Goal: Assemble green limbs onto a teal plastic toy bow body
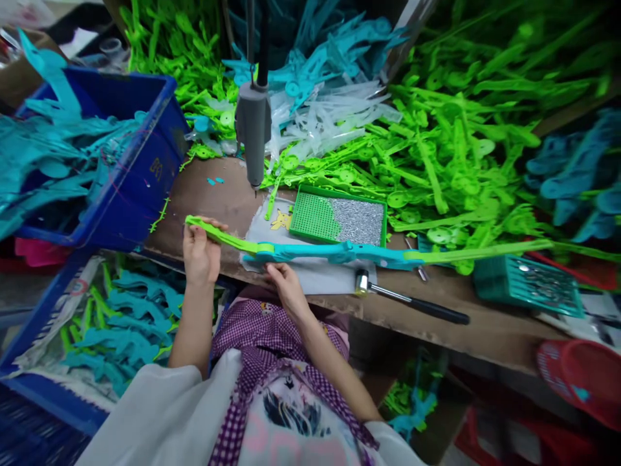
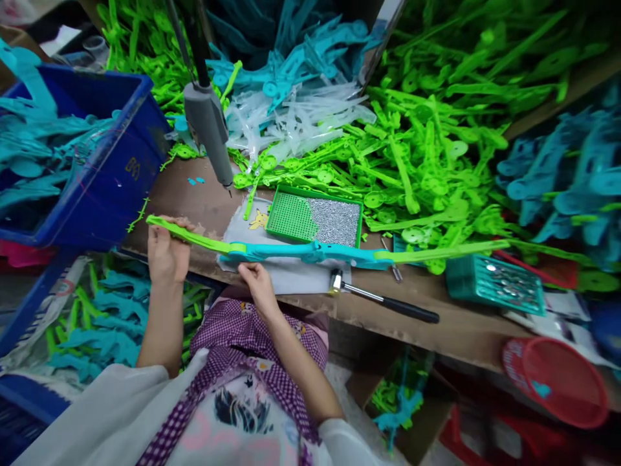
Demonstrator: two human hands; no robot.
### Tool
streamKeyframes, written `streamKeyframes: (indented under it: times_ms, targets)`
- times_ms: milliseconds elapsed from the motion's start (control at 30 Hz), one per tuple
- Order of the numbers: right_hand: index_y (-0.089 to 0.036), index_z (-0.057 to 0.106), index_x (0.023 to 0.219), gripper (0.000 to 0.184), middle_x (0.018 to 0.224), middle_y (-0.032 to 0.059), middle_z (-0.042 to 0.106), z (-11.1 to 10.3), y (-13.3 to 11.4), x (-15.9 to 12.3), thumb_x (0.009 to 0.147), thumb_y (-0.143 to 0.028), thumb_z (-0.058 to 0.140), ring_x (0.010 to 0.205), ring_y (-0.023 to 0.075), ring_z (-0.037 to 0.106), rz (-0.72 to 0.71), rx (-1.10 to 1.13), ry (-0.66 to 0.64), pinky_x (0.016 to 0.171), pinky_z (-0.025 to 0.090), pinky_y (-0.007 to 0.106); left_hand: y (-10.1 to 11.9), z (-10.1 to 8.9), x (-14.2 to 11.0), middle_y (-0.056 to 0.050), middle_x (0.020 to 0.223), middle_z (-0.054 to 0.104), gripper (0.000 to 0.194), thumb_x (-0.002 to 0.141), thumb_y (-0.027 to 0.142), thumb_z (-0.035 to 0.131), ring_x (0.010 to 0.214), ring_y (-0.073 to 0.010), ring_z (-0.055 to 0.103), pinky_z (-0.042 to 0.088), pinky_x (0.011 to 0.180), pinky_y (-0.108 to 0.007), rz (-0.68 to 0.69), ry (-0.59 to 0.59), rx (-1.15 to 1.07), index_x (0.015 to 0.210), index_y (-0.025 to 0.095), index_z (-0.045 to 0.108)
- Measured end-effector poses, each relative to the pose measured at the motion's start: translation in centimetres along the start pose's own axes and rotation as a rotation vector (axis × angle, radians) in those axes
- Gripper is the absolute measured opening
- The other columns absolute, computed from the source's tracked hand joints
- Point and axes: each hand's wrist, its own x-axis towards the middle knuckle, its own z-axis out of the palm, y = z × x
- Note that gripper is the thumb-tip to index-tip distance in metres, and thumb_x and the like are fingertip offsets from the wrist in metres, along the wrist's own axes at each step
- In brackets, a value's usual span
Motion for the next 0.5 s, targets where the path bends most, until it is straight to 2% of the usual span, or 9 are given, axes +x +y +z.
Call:
streamKeyframes:
  times_ms: [67, 200, 300, 367, 500]
  targets:
    - [-0.021, 0.062, 0.090, 0.042, 0.095, 0.0044, 0.070, 1.1, 0.0, 0.8, 0.066, -0.053, 0.076, 0.091, 0.0179, 0.067, 0.118, 0.254, 0.040, 0.081, 0.053, 0.032, 0.9, 0.8, 0.4, 0.002, 0.081, 0.061, 0.033, 0.074, 0.049, 0.077, 0.076, -0.0098, 0.062, 0.057, 0.077, -0.025, 0.024, 0.031, 0.048, 0.085, 0.022, 0.062]
    - [-0.024, 0.061, 0.091, 0.043, 0.097, 0.0008, 0.072, 2.3, -1.2, 1.3, 0.059, -0.043, 0.083, 0.090, 0.0171, 0.068, 0.130, 0.490, -0.028, 0.080, 0.055, 0.030, 2.3, 2.3, 0.8, 0.002, 0.081, 0.062, 0.032, 0.078, 0.048, 0.074, 0.072, -0.0099, 0.063, 0.058, 0.069, -0.024, 0.056, 0.020, 0.106, 0.086, 0.021, 0.059]
    - [-0.025, 0.061, 0.087, 0.045, 0.085, -0.0040, 0.072, 2.5, -1.6, 1.7, 0.052, -0.036, 0.086, 0.079, 0.0156, 0.069, 0.144, 0.572, -0.084, 0.076, 0.058, 0.029, 2.6, 3.1, 0.8, 0.003, 0.079, 0.061, 0.031, 0.080, 0.048, 0.073, 0.069, -0.0100, 0.063, 0.058, 0.062, -0.023, 0.083, 0.018, 0.114, 0.085, 0.020, 0.059]
    - [-0.025, 0.062, 0.084, 0.044, 0.081, -0.0064, 0.072, 2.3, -1.6, 1.9, 0.049, -0.029, 0.088, 0.076, 0.0133, 0.068, 0.147, 0.602, -0.076, 0.074, 0.058, 0.026, 2.5, 3.4, 0.8, 0.003, 0.076, 0.060, 0.032, 0.080, 0.049, 0.071, 0.066, -0.0097, 0.063, 0.057, 0.059, -0.021, 0.103, 0.011, 0.131, 0.085, 0.020, 0.058]
    - [-0.022, 0.064, 0.084, 0.041, 0.082, -0.0049, 0.073, 2.1, -1.9, 1.8, 0.051, -0.029, 0.087, 0.075, 0.0136, 0.068, 0.089, 0.613, -0.038, 0.071, 0.059, 0.026, 1.8, 3.9, 0.6, 0.003, 0.075, 0.061, 0.035, 0.083, 0.054, 0.065, 0.066, -0.0103, 0.064, 0.056, 0.061, -0.021, 0.113, 0.012, 0.207, 0.089, 0.021, 0.055]
